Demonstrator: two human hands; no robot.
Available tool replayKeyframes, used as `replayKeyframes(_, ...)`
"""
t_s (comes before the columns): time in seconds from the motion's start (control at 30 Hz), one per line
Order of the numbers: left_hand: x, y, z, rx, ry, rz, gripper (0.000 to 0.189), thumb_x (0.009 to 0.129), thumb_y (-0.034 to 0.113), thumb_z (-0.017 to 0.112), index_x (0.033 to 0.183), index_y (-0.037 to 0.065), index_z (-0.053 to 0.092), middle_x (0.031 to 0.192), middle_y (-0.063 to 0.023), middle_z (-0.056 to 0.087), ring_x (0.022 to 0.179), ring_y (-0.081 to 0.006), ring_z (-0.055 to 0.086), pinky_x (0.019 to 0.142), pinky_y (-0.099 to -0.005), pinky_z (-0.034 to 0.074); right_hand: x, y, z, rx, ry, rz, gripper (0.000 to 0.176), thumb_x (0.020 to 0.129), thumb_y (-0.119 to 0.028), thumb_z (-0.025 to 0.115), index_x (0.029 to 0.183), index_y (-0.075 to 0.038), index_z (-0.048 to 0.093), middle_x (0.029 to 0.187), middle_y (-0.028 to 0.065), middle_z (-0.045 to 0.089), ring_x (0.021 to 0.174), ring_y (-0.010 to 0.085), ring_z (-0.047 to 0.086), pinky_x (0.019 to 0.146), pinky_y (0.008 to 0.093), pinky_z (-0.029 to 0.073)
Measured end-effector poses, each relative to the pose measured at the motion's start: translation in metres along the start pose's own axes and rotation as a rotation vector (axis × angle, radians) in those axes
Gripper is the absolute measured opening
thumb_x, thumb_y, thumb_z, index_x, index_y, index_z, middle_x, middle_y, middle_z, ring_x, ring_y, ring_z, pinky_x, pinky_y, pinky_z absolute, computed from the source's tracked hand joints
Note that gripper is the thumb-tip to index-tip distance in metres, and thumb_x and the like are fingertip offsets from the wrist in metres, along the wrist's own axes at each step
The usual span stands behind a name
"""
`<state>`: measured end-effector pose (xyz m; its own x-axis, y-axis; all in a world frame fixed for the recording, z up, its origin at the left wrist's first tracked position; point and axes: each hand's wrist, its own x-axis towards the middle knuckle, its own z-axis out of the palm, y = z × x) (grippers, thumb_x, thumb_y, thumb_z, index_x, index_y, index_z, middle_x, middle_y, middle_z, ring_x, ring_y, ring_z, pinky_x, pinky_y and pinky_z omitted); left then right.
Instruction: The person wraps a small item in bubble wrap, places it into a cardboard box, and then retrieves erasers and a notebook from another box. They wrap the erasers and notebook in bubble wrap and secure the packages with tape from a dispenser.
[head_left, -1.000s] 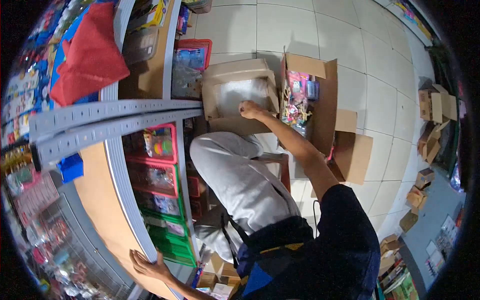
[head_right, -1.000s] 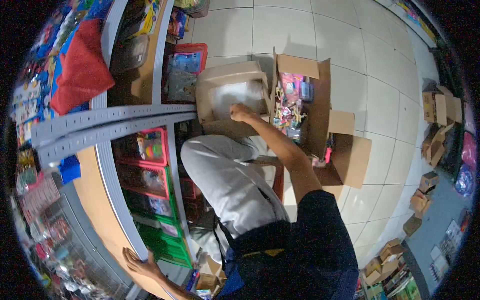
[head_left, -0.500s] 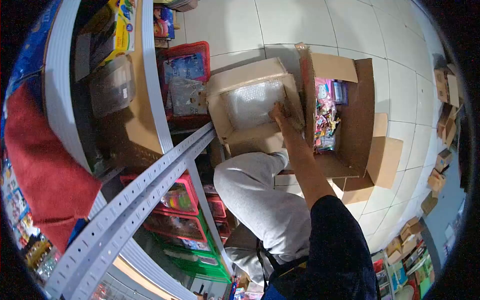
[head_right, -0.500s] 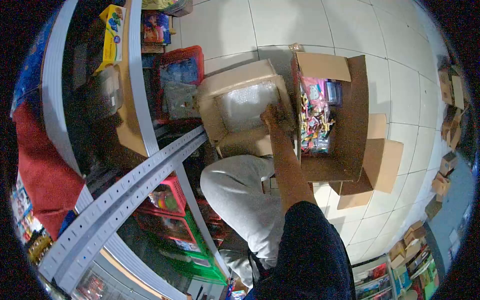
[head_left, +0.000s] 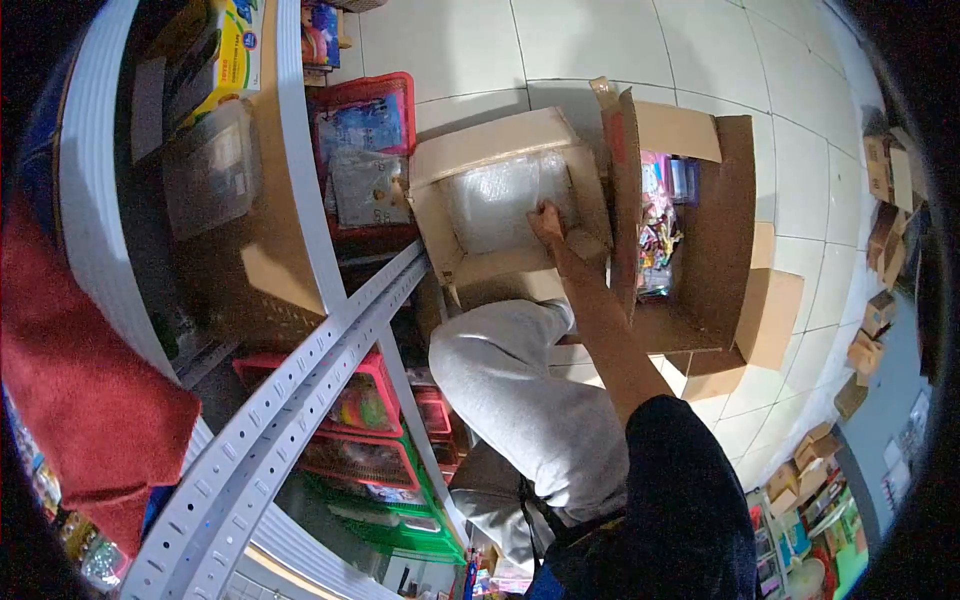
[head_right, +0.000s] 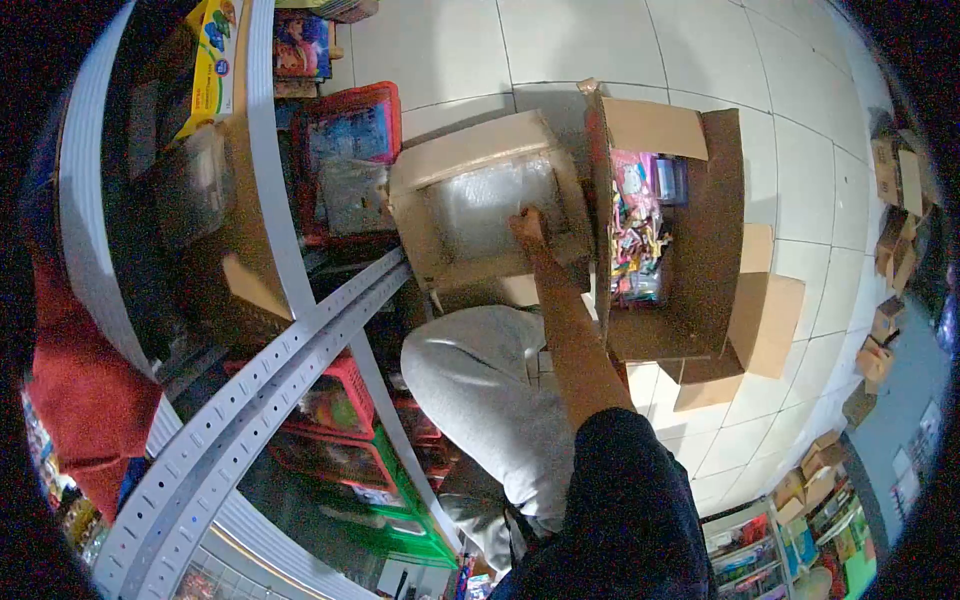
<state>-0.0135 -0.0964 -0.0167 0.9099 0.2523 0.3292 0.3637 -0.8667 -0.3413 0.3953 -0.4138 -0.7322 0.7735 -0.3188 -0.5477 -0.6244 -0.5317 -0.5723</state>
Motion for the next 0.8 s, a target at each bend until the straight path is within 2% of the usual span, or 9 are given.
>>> replayKeyframes(0.23,0.003,0.007,-0.013,0.053,-0.068,-0.051,0.089,0.081,0.067,0.065,0.128,-0.007,0.051,0.123,-0.0273,0.059,0.109,-0.0452,0.06,0.091,-0.0538,0.05,-0.085,-0.151,-0.102,0.243,0.143,0.07,0.034,0.087,-0.03,0.064,0.107,-0.003,0.066,0.088,0.0212,0.07,0.081,0.0362,0.069,0.075,0.044,0.055)
replayKeyframes(0.37,-0.003,0.007,-0.021,0.156,-0.104,-0.05,0.083,0.08,0.068,0.067,0.124,-0.002,0.055,0.121,-0.0214,0.062,0.104,-0.0407,0.062,0.086,-0.0512,0.052,-0.16,-0.215,-0.163,0.2,0.156,-0.168,0.042,0.091,-0.022,0.065,0.126,-0.006,0.049,0.073,0.0148,0.066,0.069,0.0267,0.066,0.067,0.0423,0.054)
replayKeyframes(0.43,0.009,0.03,-0.031,0.312,-0.079,0.008,0.079,0.08,0.061,0.073,0.124,-0.001,0.051,0.12,-0.0235,0.061,0.098,-0.0392,0.063,0.083,-0.0511,0.053,-0.208,-0.251,-0.215,0.316,-0.092,-0.158,0.051,0.095,-0.032,0.065,0.132,-0.005,0.045,0.072,0.0186,0.066,0.063,0.0268,0.065,0.062,0.0441,0.053)
replayKeyframes(0.47,0.005,0.029,-0.031,0.243,-0.009,0.069,0.079,0.081,0.057,0.074,0.127,-0.001,0.048,0.12,-0.0246,0.059,0.098,-0.039,0.063,0.083,-0.0514,0.053,-0.213,-0.246,-0.213,0.321,-0.152,-0.258,0.047,0.096,-0.027,0.058,0.132,0.001,0.048,0.087,0.0258,0.07,0.078,0.0374,0.071,0.076,0.046,0.057)
replayKeyframes(0.53,-0.003,0.017,-0.018,0.107,0.133,0.193,0.079,0.081,0.05,0.077,0.131,-0.001,0.042,0.122,-0.027,0.056,0.098,-0.0388,0.062,0.082,-0.052,0.053,-0.245,-0.261,-0.249,0.349,-0.286,-0.564,0.043,0.097,-0.031,0.06,0.125,0.001,0.056,0.104,0.023,0.07,0.095,0.0334,0.07,0.088,0.0418,0.054)
replayKeyframes(0.57,-0.028,0.0,0.014,-0.083,0.181,0.176,0.082,0.082,0.039,0.078,0.137,-0.002,0.032,0.127,-0.0298,0.049,0.101,-0.0382,0.06,0.084,-0.0533,0.052,-0.266,-0.275,-0.275,0.509,-0.454,-0.612,0.044,0.098,-0.032,0.061,0.126,0.001,0.056,0.115,0.0217,0.068,0.105,0.0273,0.067,0.093,0.0391,0.051)
replayKeyframes(0.63,-0.024,0.045,0.046,-0.478,0.152,-0.005,0.077,0.085,0.042,0.075,0.134,-0.005,0.039,0.124,-0.026,0.052,0.11,-0.0353,0.057,0.092,-0.0511,0.048,-0.308,-0.296,-0.323,0.689,-0.846,-0.602,0.052,0.094,-0.037,0.067,0.129,0.001,0.055,0.128,0.0164,0.063,0.117,0.0214,0.059,0.101,0.0369,0.046)
replayKeyframes(0.73,0.054,0.176,0.049,-1.151,-0.105,-0.33,0.086,0.085,0.052,0.073,0.139,-0.006,0.038,0.135,-0.0218,0.048,0.125,-0.0337,0.048,0.107,-0.0518,0.038,-0.352,-0.306,-0.367,0.818,-1.346,-0.559,0.063,0.093,-0.027,0.07,0.143,0.001,0.044,0.13,0.0136,0.062,0.115,0.0184,0.06,0.101,0.0357,0.047)
replayKeyframes(0.8,0.068,0.215,0.072,-1.717,-0.126,-0.419,0.086,0.092,0.061,0.056,0.146,-0.002,0.032,0.148,-0.0211,0.039,0.136,-0.0359,0.039,0.114,-0.0529,0.028,-0.368,-0.301,-0.372,0.883,-1.517,-0.517,0.07,0.09,-0.026,0.074,0.145,0.002,0.04,0.132,0.0128,0.061,0.114,0.0162,0.06,0.099,0.0331,0.048)
